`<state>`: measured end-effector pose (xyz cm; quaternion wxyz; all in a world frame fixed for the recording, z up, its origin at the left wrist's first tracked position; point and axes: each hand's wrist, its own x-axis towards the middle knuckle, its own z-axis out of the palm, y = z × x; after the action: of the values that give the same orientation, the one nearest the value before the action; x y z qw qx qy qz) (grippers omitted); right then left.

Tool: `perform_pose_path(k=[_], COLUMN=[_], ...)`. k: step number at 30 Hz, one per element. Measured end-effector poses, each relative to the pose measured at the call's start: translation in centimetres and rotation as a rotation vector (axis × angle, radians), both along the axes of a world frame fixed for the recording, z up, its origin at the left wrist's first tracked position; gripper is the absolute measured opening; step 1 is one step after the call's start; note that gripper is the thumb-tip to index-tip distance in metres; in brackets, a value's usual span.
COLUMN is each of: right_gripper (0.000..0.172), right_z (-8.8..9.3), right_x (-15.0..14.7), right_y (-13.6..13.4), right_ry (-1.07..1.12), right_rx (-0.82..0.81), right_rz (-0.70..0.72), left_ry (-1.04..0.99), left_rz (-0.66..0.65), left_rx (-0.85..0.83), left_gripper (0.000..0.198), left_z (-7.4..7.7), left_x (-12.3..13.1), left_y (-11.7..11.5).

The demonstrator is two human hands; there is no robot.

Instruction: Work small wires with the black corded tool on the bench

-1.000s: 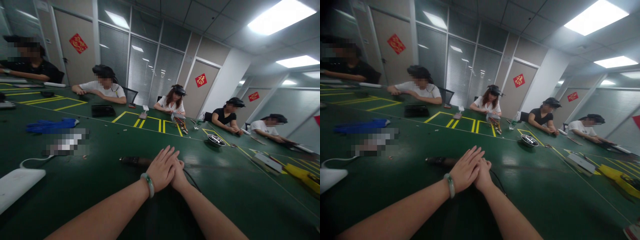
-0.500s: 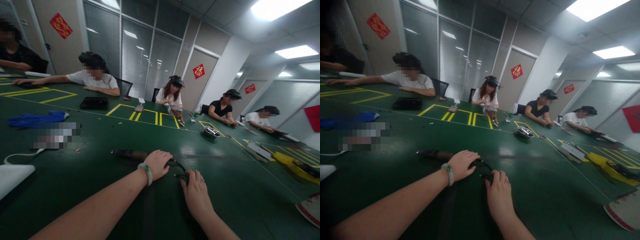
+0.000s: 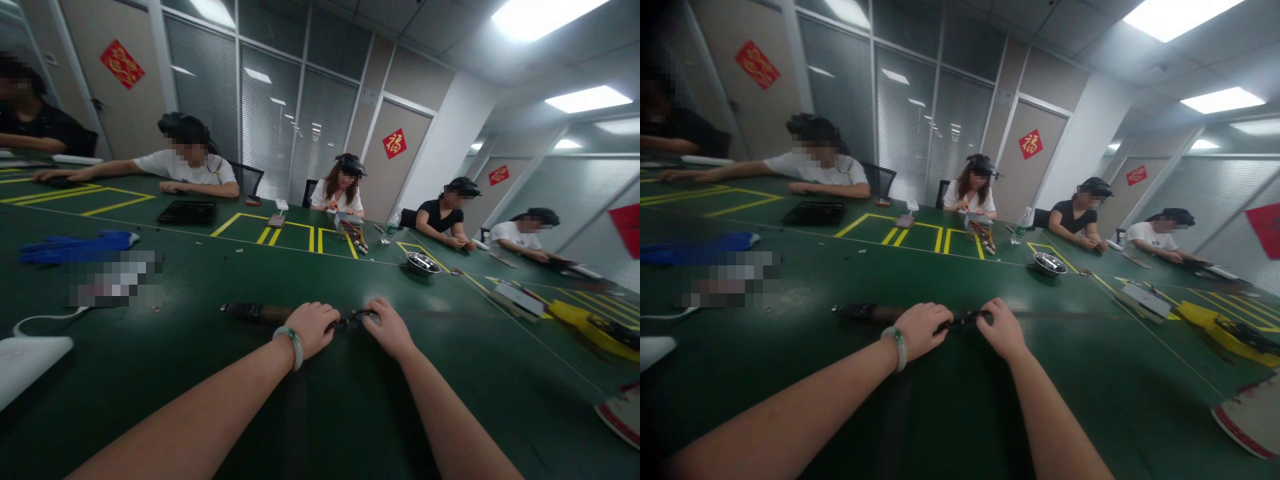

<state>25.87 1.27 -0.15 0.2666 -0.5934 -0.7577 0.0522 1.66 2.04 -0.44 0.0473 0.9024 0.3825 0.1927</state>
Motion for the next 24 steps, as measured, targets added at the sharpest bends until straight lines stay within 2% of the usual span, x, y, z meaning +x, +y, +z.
perform_pose_path(k=[3,7,11,14,18,24], right_gripper=[0.02,0.026,0.016,0.011,0.013,0.012], right_z=[-0.2,0.5,1.3,1.2,0.4,-0.7], right_x=[0.7,1.2,0.2,-0.9,-2.1,-3.0], right_y=[-0.9,-1.6,-1.9,-2.1,-2.3,-2.2], right_ry=[-0.024,-0.098,-0.216,-0.174,-0.05,-0.036], right_rx=[-0.074,-0.138,-0.131,-0.164,-0.105,0.006], right_rz=[0.065,0.112,0.084,0.102,0.04,0.014], left_ry=[-0.013,-0.041,-0.073,-0.077,-0.049,-0.047], left_rz=[-0.006,0.017,0.037,0.048,0.058,0.066], left_rx=[-0.01,-0.02,-0.029,-0.023,-0.016,0.001], left_gripper=[0.014,0.013,0.015,0.017,0.02,0.02], left_z=[-0.1,-0.3,-0.5,-0.7,-1.0,-1.1], left_x=[0.0,0.2,0.3,0.4,0.6,0.8], left_y=[0.2,0.4,0.4,0.4,0.6,0.7])
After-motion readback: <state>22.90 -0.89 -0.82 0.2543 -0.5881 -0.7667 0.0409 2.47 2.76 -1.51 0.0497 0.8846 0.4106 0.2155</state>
